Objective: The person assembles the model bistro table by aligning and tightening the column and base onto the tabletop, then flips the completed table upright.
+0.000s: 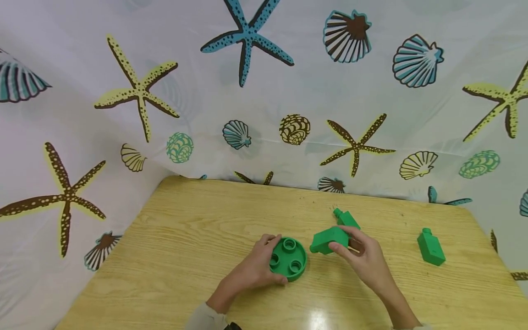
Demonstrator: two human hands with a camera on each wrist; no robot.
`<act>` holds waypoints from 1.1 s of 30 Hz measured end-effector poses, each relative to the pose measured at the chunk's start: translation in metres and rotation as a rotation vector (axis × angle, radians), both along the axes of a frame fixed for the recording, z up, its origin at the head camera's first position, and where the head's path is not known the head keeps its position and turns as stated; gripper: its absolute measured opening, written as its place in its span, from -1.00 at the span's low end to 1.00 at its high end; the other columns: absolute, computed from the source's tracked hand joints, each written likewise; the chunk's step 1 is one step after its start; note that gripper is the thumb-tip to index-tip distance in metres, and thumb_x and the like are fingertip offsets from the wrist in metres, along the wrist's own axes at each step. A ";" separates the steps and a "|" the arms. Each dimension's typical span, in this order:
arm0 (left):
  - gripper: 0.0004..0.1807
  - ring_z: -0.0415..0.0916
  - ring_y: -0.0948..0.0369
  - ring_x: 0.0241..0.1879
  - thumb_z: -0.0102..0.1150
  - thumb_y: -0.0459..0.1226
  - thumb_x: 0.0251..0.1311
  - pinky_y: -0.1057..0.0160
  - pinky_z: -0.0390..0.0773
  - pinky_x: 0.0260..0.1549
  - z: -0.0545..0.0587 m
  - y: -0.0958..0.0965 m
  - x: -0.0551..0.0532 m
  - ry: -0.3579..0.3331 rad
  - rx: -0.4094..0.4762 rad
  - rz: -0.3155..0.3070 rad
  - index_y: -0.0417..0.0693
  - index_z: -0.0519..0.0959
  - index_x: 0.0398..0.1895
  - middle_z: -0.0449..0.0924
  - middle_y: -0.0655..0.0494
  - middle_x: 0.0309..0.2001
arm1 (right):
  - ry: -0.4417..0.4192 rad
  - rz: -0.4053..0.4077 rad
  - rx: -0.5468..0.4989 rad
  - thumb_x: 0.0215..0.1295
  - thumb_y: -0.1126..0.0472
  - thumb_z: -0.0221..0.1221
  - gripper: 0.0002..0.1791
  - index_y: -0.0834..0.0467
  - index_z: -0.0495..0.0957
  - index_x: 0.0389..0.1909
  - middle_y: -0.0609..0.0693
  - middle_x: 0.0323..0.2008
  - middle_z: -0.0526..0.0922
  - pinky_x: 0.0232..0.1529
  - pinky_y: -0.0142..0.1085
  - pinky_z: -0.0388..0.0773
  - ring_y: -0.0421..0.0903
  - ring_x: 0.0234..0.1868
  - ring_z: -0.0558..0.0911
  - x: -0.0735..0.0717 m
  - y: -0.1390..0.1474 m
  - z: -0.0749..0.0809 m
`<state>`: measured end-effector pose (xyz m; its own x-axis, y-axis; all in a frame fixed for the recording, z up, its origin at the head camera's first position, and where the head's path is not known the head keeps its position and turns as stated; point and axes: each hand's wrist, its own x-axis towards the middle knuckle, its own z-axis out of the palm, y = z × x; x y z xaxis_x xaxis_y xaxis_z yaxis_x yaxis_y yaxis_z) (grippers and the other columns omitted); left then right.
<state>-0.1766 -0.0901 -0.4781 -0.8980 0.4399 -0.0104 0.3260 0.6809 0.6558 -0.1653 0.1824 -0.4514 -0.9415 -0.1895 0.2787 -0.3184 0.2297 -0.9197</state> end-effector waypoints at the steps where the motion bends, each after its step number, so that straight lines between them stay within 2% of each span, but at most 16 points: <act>1: 0.14 0.22 -0.07 0.22 0.55 -0.04 -0.21 -0.04 0.39 0.12 0.000 0.001 0.000 0.001 0.000 0.004 -0.24 0.11 0.42 0.16 -0.16 0.27 | 0.015 0.005 -0.008 0.22 0.21 0.26 -0.53 0.12 0.47 0.16 0.09 0.00 0.58 -0.12 -0.29 0.61 -0.05 0.00 0.61 0.001 -0.002 0.001; 4: 0.15 0.24 -0.05 0.20 0.56 -0.01 -0.24 -0.02 0.40 0.12 -0.001 0.004 0.000 0.005 0.013 0.010 -0.23 0.13 0.42 0.18 -0.15 0.25 | 0.038 0.028 -0.028 0.24 0.30 0.23 -0.52 0.12 0.43 0.20 0.13 0.06 0.54 -0.12 -0.28 0.61 -0.06 0.00 0.61 0.006 -0.008 0.004; 8: 0.13 0.22 -0.04 0.23 0.54 -0.04 -0.19 -0.03 0.38 0.14 0.000 0.005 -0.001 -0.018 0.023 -0.022 -0.23 0.12 0.42 0.17 -0.14 0.27 | 0.043 0.045 -0.045 0.22 0.41 0.22 -0.51 0.20 0.41 0.19 0.21 0.07 0.50 -0.14 -0.24 0.62 0.01 -0.03 0.62 0.014 -0.016 0.014; 11: 0.09 0.23 -0.04 0.23 0.53 -0.09 -0.16 -0.05 0.35 0.15 0.001 0.002 -0.002 -0.033 0.047 -0.039 -0.23 0.12 0.42 0.18 -0.13 0.28 | 0.058 0.053 -0.040 0.19 0.44 0.23 -0.53 0.27 0.42 0.15 0.24 0.03 0.51 -0.18 -0.19 0.64 0.05 -0.08 0.64 0.018 -0.022 0.020; 15: 0.08 0.29 -0.03 0.19 0.54 -0.10 -0.19 -0.04 0.36 0.15 0.001 0.000 -0.004 -0.009 0.069 -0.042 -0.24 0.16 0.40 0.23 -0.12 0.24 | 0.067 0.059 -0.023 0.16 0.42 0.26 -0.55 0.32 0.44 0.10 0.23 0.01 0.53 -0.16 -0.17 0.63 0.04 -0.09 0.64 0.021 -0.027 0.022; 21: 0.08 0.32 -0.02 0.14 0.55 -0.06 -0.22 -0.04 0.39 0.11 -0.002 0.001 -0.004 -0.001 0.087 -0.029 -0.24 0.19 0.39 0.27 -0.12 0.19 | 0.067 0.054 -0.008 0.13 0.44 0.28 -0.54 0.28 0.47 0.09 0.17 0.04 0.54 -0.13 -0.21 0.62 0.04 -0.04 0.62 0.019 -0.030 0.009; 27: 0.07 0.32 -0.01 0.13 0.56 -0.06 -0.23 -0.04 0.38 0.12 -0.003 0.004 -0.004 0.014 0.101 -0.018 -0.26 0.22 0.36 0.29 -0.12 0.17 | 0.105 0.068 0.068 0.16 0.28 0.31 -0.54 0.11 0.49 0.10 -0.01 0.02 0.57 -0.11 -0.28 0.60 -0.06 0.00 0.61 0.010 -0.027 -0.010; 33: 0.07 0.33 -0.03 0.13 0.55 -0.04 -0.22 -0.04 0.40 0.12 -0.002 0.004 -0.003 0.009 0.098 -0.019 -0.30 0.22 0.35 0.28 -0.14 0.16 | 0.156 0.105 0.099 0.17 0.25 0.31 -0.56 0.09 0.51 0.09 -0.04 0.01 0.58 -0.11 -0.31 0.59 -0.05 0.02 0.60 0.008 -0.028 -0.017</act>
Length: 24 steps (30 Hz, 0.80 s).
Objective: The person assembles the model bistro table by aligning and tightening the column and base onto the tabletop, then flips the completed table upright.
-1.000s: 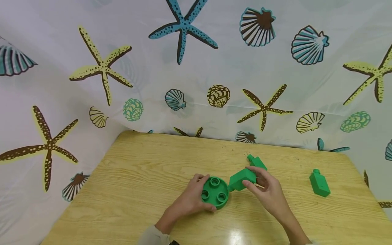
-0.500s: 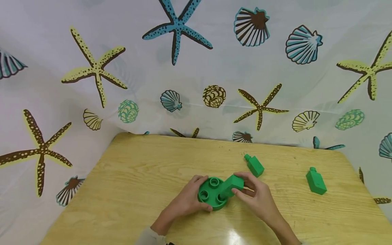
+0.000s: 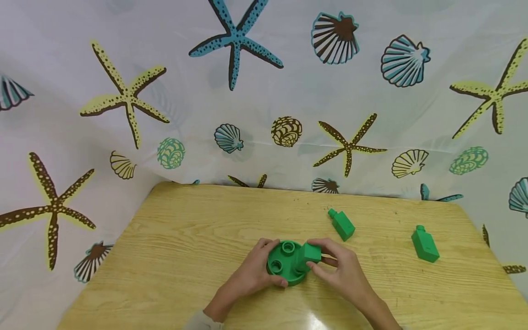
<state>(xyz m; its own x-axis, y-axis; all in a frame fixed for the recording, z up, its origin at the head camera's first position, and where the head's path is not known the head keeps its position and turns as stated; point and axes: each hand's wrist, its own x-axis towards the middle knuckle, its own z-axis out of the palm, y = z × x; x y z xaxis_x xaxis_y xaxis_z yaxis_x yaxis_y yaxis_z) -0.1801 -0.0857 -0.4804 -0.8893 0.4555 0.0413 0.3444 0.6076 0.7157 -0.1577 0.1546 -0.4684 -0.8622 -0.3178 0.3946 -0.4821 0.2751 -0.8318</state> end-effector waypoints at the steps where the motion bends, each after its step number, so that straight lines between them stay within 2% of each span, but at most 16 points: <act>1: 0.07 0.33 -0.04 0.13 0.55 -0.04 -0.22 -0.04 0.40 0.12 0.000 0.000 0.000 -0.004 0.002 -0.002 -0.31 0.22 0.35 0.28 -0.15 0.16 | 0.010 0.010 0.013 0.18 0.26 0.29 -0.57 0.09 0.51 0.10 -0.04 0.02 0.57 -0.10 -0.31 0.59 -0.05 0.03 0.59 0.000 0.000 -0.001; 5: 0.06 0.33 -0.05 0.14 0.54 -0.05 -0.20 -0.05 0.39 0.12 0.001 0.000 0.001 -0.016 0.008 -0.003 -0.31 0.21 0.36 0.28 -0.16 0.17 | 0.011 0.044 0.041 0.22 0.38 0.22 -0.55 0.10 0.49 0.14 -0.02 0.06 0.55 -0.07 -0.29 0.58 -0.03 0.07 0.56 0.002 0.000 0.002; 9: 0.06 0.33 -0.04 0.13 0.54 -0.06 -0.21 -0.05 0.39 0.13 0.001 0.000 0.002 -0.011 0.014 0.001 -0.31 0.22 0.36 0.30 -0.15 0.16 | 0.004 0.060 0.032 0.19 0.45 0.20 -0.52 0.09 0.48 0.14 0.05 0.08 0.55 -0.07 -0.23 0.59 0.00 0.03 0.58 0.007 0.000 0.014; 13: 0.06 0.34 -0.04 0.12 0.55 -0.06 -0.21 -0.05 0.39 0.12 0.001 0.000 0.002 0.006 0.014 -0.002 -0.32 0.22 0.35 0.31 -0.16 0.16 | 0.035 0.075 0.058 0.16 0.42 0.26 -0.56 0.15 0.52 0.09 0.10 0.03 0.57 -0.14 -0.21 0.63 0.03 -0.04 0.61 0.013 -0.003 0.028; 17: 0.06 0.34 -0.04 0.12 0.54 -0.05 -0.21 -0.04 0.39 0.12 0.000 -0.001 0.002 0.006 0.016 -0.004 -0.33 0.22 0.35 0.31 -0.16 0.16 | 0.028 0.121 0.074 0.15 0.36 0.30 -0.55 0.14 0.53 0.10 0.09 0.06 0.56 -0.17 -0.20 0.64 0.03 0.01 0.59 0.015 -0.003 0.034; 20: 0.06 0.34 -0.04 0.13 0.54 -0.05 -0.21 -0.05 0.39 0.12 0.000 -0.002 0.002 0.004 0.022 -0.005 -0.32 0.23 0.35 0.31 -0.16 0.16 | -0.031 0.195 0.064 0.22 0.35 0.24 -0.50 0.07 0.47 0.20 0.04 0.16 0.50 -0.10 -0.16 0.61 -0.01 0.13 0.52 0.009 0.005 0.024; 24: 0.06 0.34 -0.04 0.13 0.54 -0.05 -0.20 -0.05 0.39 0.12 0.000 -0.003 0.001 0.004 0.030 -0.013 -0.31 0.23 0.36 0.32 -0.16 0.16 | -0.040 0.262 0.063 0.33 0.35 0.11 -0.50 0.02 0.40 0.28 -0.02 0.22 0.44 -0.03 -0.16 0.58 -0.05 0.22 0.44 0.001 0.014 0.008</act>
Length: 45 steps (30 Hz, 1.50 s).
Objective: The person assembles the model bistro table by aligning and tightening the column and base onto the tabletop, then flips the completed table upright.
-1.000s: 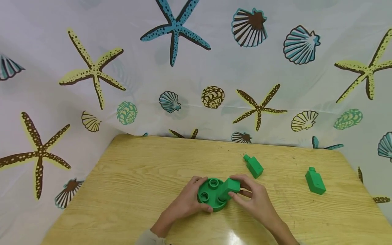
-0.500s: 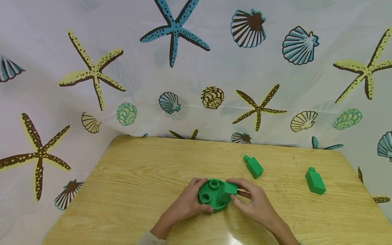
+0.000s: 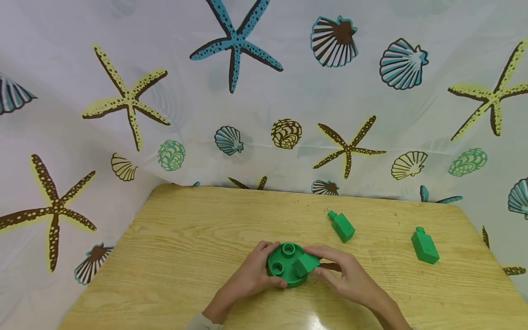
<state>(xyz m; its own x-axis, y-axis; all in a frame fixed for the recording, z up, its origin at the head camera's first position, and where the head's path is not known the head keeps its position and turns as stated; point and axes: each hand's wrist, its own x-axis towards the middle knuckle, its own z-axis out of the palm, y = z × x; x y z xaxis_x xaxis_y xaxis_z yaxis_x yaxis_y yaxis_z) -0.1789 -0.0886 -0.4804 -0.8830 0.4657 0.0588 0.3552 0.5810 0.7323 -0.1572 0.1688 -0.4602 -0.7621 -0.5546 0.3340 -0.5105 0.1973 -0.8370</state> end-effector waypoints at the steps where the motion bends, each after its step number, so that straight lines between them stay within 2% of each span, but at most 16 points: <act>1: 0.06 0.34 -0.04 0.13 0.54 -0.04 -0.20 -0.05 0.39 0.12 0.000 0.000 0.000 -0.002 0.001 -0.003 -0.31 0.22 0.36 0.32 -0.16 0.16 | 0.014 0.008 -0.001 0.35 0.34 0.09 -0.52 0.03 0.40 0.28 -0.03 0.22 0.45 -0.02 -0.15 0.57 -0.04 0.22 0.44 0.000 0.000 0.000; 5: 0.05 0.33 -0.03 0.14 0.52 -0.04 -0.18 -0.05 0.39 0.12 -0.001 -0.002 -0.001 -0.012 0.008 -0.017 -0.28 0.21 0.37 0.31 -0.14 0.16 | 0.066 0.016 -0.012 0.37 0.34 0.07 -0.53 0.09 0.39 0.29 0.02 0.20 0.45 0.05 -0.15 0.53 0.01 0.22 0.44 -0.001 -0.002 0.000; 8: 0.04 0.33 -0.02 0.15 0.51 -0.05 -0.16 -0.04 0.37 0.14 -0.001 -0.004 -0.002 -0.019 0.012 -0.023 -0.26 0.21 0.38 0.31 -0.12 0.16 | 0.046 -0.016 -0.024 0.34 0.32 0.12 -0.55 0.10 0.43 0.25 0.03 0.17 0.48 0.07 -0.16 0.51 -0.01 0.20 0.46 0.001 -0.004 0.001; 12: 0.02 0.32 -0.02 0.16 0.50 -0.07 -0.14 -0.05 0.37 0.14 -0.002 -0.005 -0.003 -0.025 0.020 -0.033 -0.26 0.21 0.38 0.31 -0.12 0.17 | 0.024 -0.086 -0.050 0.23 0.32 0.24 -0.57 0.14 0.51 0.14 0.08 0.06 0.56 -0.03 -0.10 0.57 0.00 0.07 0.55 0.003 -0.012 0.007; 15: 0.01 0.33 -0.01 0.15 0.50 -0.09 -0.13 -0.03 0.38 0.14 -0.001 -0.005 -0.003 -0.027 0.025 -0.036 -0.26 0.21 0.38 0.31 -0.11 0.17 | 0.066 -0.106 -0.042 0.20 0.32 0.26 -0.58 0.16 0.52 0.11 0.11 -0.02 0.55 -0.13 -0.10 0.62 0.02 -0.04 0.58 0.004 -0.020 0.011; 20: -0.03 0.37 0.07 0.09 0.48 -0.11 -0.09 0.04 0.43 0.06 -0.001 -0.006 -0.003 -0.029 0.021 -0.036 -0.23 0.22 0.38 0.33 -0.06 0.15 | 0.124 -0.131 0.032 0.19 0.19 0.29 -0.57 -0.01 0.54 0.11 -0.02 0.01 0.52 -0.25 -0.29 0.64 -0.14 -0.09 0.56 -0.002 -0.027 0.005; 22: -0.05 0.38 0.08 0.07 0.47 -0.11 -0.08 0.06 0.44 0.04 -0.001 -0.006 -0.003 -0.022 0.020 -0.040 -0.23 0.22 0.38 0.34 -0.05 0.14 | 0.134 -0.136 0.056 0.16 0.15 0.31 -0.55 -0.07 0.53 0.11 -0.09 0.05 0.54 -0.26 -0.32 0.62 -0.20 -0.10 0.57 -0.004 -0.026 0.001; 25: -0.06 0.39 0.08 0.05 0.47 -0.11 -0.08 0.06 0.45 0.02 -0.001 -0.006 -0.003 -0.010 0.028 -0.044 -0.26 0.23 0.37 0.35 -0.07 0.12 | 0.155 -0.124 0.065 0.20 0.17 0.28 -0.55 -0.04 0.52 0.14 -0.11 0.07 0.56 -0.25 -0.29 0.62 -0.20 -0.07 0.58 -0.007 -0.022 -0.001; 27: -0.05 0.38 0.06 0.07 0.47 -0.11 -0.09 0.03 0.44 0.05 -0.001 -0.005 -0.003 -0.011 0.032 -0.044 -0.26 0.23 0.36 0.35 -0.08 0.13 | 0.146 -0.115 0.048 0.22 0.21 0.25 -0.57 0.03 0.52 0.14 -0.09 0.06 0.57 -0.19 -0.25 0.62 -0.16 -0.01 0.58 -0.007 -0.020 -0.001; 32: -0.03 0.36 0.00 0.12 0.49 -0.12 -0.11 -0.03 0.41 0.10 0.000 -0.005 -0.003 -0.022 0.042 -0.038 -0.26 0.23 0.37 0.33 -0.11 0.14 | 0.044 -0.140 -0.016 0.22 0.21 0.27 -0.61 0.11 0.50 0.08 -0.06 0.02 0.56 -0.03 -0.20 0.58 -0.08 0.03 0.57 -0.009 -0.021 -0.002; 36: -0.04 0.36 0.01 0.11 0.49 -0.12 -0.11 -0.01 0.42 0.08 0.000 -0.005 -0.003 -0.018 0.034 -0.035 -0.27 0.23 0.37 0.34 -0.11 0.14 | 0.074 -0.198 0.031 0.21 0.15 0.29 -0.55 0.06 0.48 0.12 -0.09 -0.04 0.52 -0.15 -0.25 0.63 -0.10 -0.13 0.62 -0.010 -0.025 -0.006; 40: -0.04 0.38 0.03 0.09 0.47 -0.11 -0.10 0.01 0.44 0.05 0.000 -0.005 -0.002 -0.015 0.019 -0.036 -0.26 0.23 0.37 0.34 -0.10 0.14 | 0.122 -0.225 0.101 0.23 0.09 0.27 -0.51 -0.03 0.46 0.19 -0.12 -0.02 0.46 -0.29 -0.31 0.64 -0.16 -0.24 0.61 -0.011 -0.028 -0.009; 43: -0.03 0.37 0.01 0.11 0.49 -0.11 -0.11 -0.02 0.42 0.09 0.000 -0.005 -0.002 -0.018 0.020 -0.034 -0.26 0.23 0.37 0.34 -0.11 0.15 | 0.109 -0.252 0.113 0.21 0.04 0.28 -0.52 -0.11 0.48 0.16 -0.16 0.05 0.47 -0.31 -0.35 0.63 -0.20 -0.26 0.61 -0.012 -0.028 -0.009; 45: -0.02 0.35 -0.01 0.13 0.50 -0.11 -0.12 -0.03 0.40 0.12 0.000 -0.006 -0.002 -0.020 0.026 -0.033 -0.27 0.23 0.37 0.34 -0.11 0.15 | 0.094 -0.265 0.102 0.19 0.05 0.29 -0.53 -0.12 0.48 0.15 -0.18 0.06 0.51 -0.26 -0.35 0.63 -0.20 -0.21 0.60 -0.013 -0.027 -0.007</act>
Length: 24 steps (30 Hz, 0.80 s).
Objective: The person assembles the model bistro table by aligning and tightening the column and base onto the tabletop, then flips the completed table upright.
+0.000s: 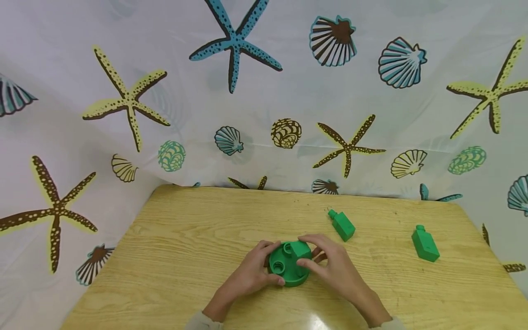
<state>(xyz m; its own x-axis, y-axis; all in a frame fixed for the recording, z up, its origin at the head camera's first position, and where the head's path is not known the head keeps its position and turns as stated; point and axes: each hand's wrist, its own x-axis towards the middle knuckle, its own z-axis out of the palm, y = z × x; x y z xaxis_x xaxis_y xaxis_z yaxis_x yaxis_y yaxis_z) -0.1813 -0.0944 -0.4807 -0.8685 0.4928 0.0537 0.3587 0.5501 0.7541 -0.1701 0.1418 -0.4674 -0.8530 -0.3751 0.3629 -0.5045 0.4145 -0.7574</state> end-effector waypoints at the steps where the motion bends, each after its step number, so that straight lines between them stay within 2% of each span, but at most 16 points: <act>1: -0.02 0.35 -0.01 0.13 0.50 -0.11 -0.12 -0.03 0.40 0.11 0.000 0.000 0.000 -0.004 0.002 0.001 -0.26 0.23 0.37 0.33 -0.11 0.15 | -0.013 -0.010 -0.012 0.19 0.08 0.29 -0.54 -0.13 0.48 0.14 -0.18 0.06 0.53 -0.23 -0.35 0.62 -0.19 -0.16 0.60 0.000 0.002 0.001; 5: -0.02 0.34 0.00 0.13 0.50 -0.11 -0.11 0.00 0.41 0.09 -0.002 0.000 0.000 -0.017 0.009 0.006 -0.26 0.22 0.38 0.32 -0.11 0.16 | -0.078 -0.012 -0.101 0.18 0.27 0.29 -0.57 0.06 0.51 0.09 -0.02 0.02 0.57 -0.11 -0.30 0.61 -0.08 -0.01 0.60 0.005 0.006 0.008; 9: -0.03 0.33 -0.01 0.13 0.50 -0.16 -0.10 0.00 0.41 0.08 -0.002 0.000 0.000 -0.020 0.029 -0.001 -0.28 0.22 0.37 0.31 -0.13 0.17 | -0.132 -0.036 -0.150 0.13 0.35 0.32 -0.56 0.20 0.49 0.06 0.13 -0.06 0.56 -0.18 -0.26 0.63 0.05 -0.14 0.65 0.013 0.006 0.019; 13: -0.05 0.33 -0.02 0.14 0.50 -0.18 -0.10 0.00 0.42 0.08 -0.002 0.000 0.000 -0.017 0.032 -0.007 -0.29 0.22 0.36 0.31 -0.14 0.16 | -0.080 -0.043 -0.094 0.14 0.25 0.33 -0.51 0.04 0.50 0.12 0.01 -0.07 0.54 -0.30 -0.32 0.65 -0.08 -0.27 0.66 0.012 0.009 0.012; 16: -0.05 0.34 -0.01 0.13 0.50 -0.19 -0.10 0.01 0.43 0.07 -0.003 0.000 -0.001 -0.021 0.029 -0.005 -0.28 0.22 0.37 0.31 -0.13 0.17 | -0.040 -0.026 -0.064 0.13 0.23 0.34 -0.50 -0.04 0.50 0.12 -0.06 -0.01 0.54 -0.31 -0.34 0.65 -0.13 -0.24 0.65 0.009 0.014 0.005; 21: -0.04 0.33 0.00 0.13 0.50 -0.19 -0.11 0.03 0.43 0.05 -0.001 0.001 0.000 -0.024 0.021 0.000 -0.27 0.22 0.37 0.31 -0.13 0.17 | -0.069 0.017 -0.122 0.14 0.46 0.26 -0.55 0.18 0.51 0.08 0.15 0.05 0.55 -0.12 -0.20 0.62 0.09 0.02 0.58 0.021 0.017 0.025; 24: -0.04 0.33 -0.01 0.13 0.50 -0.20 -0.11 0.03 0.44 0.04 0.000 0.001 0.001 -0.026 0.024 0.000 -0.27 0.22 0.37 0.31 -0.13 0.17 | -0.131 0.028 -0.175 0.12 0.48 0.27 -0.60 0.26 0.51 0.02 0.21 0.00 0.56 -0.07 -0.15 0.59 0.15 0.02 0.58 0.027 0.016 0.034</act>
